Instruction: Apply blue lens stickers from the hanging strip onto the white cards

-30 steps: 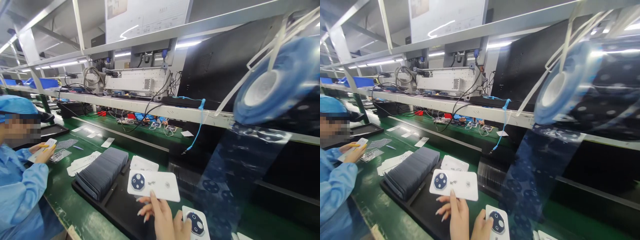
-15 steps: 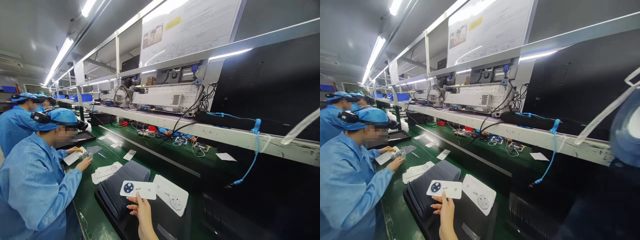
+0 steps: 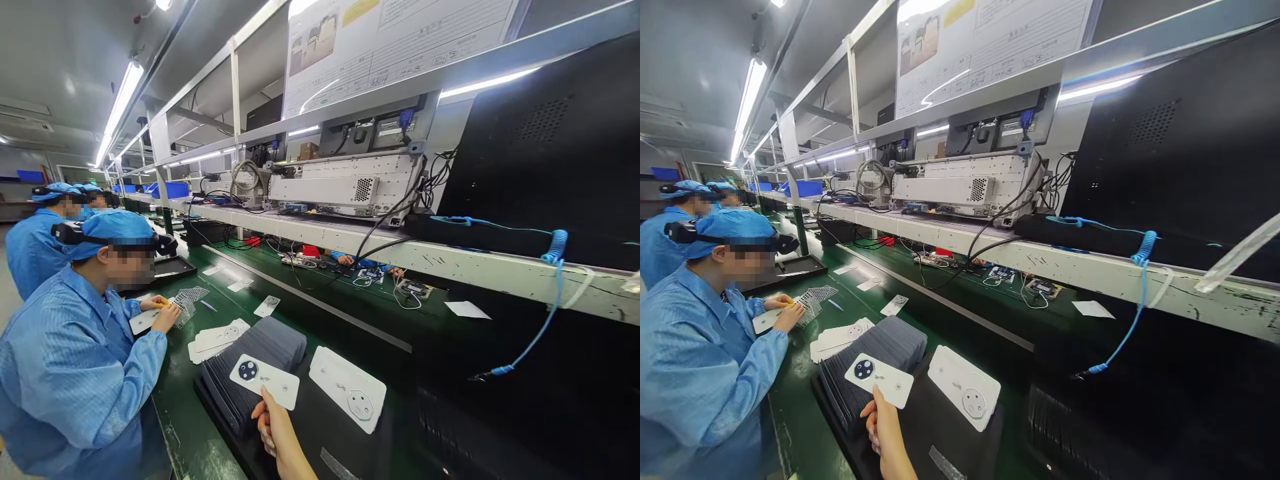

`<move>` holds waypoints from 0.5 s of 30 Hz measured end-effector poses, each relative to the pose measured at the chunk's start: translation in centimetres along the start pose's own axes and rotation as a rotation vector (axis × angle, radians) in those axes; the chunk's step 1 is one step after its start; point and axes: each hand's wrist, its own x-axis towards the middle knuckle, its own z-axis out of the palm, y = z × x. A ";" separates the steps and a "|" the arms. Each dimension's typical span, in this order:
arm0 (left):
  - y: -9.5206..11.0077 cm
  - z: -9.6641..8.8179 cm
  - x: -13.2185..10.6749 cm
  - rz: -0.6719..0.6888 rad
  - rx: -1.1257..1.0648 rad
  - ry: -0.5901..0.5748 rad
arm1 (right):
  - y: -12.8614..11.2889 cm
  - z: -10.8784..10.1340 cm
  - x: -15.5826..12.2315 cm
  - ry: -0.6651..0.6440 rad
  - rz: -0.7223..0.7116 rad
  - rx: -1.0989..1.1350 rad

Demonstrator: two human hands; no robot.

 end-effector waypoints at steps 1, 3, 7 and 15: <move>0.3 -0.5 0.8 0.019 0.009 0.018 | 0.0 -0.1 -0.2 0.002 0.018 -0.004; 0.4 -1.3 2.0 0.060 0.028 0.043 | 0.1 -0.2 -0.6 0.024 0.059 -0.002; 0.2 -1.6 2.4 0.124 0.055 -0.002 | 0.5 -0.7 -0.8 0.168 0.112 0.052; -8.0 6.1 -5.8 0.154 0.072 -0.435 | 0.9 -1.6 0.7 0.442 -0.189 0.168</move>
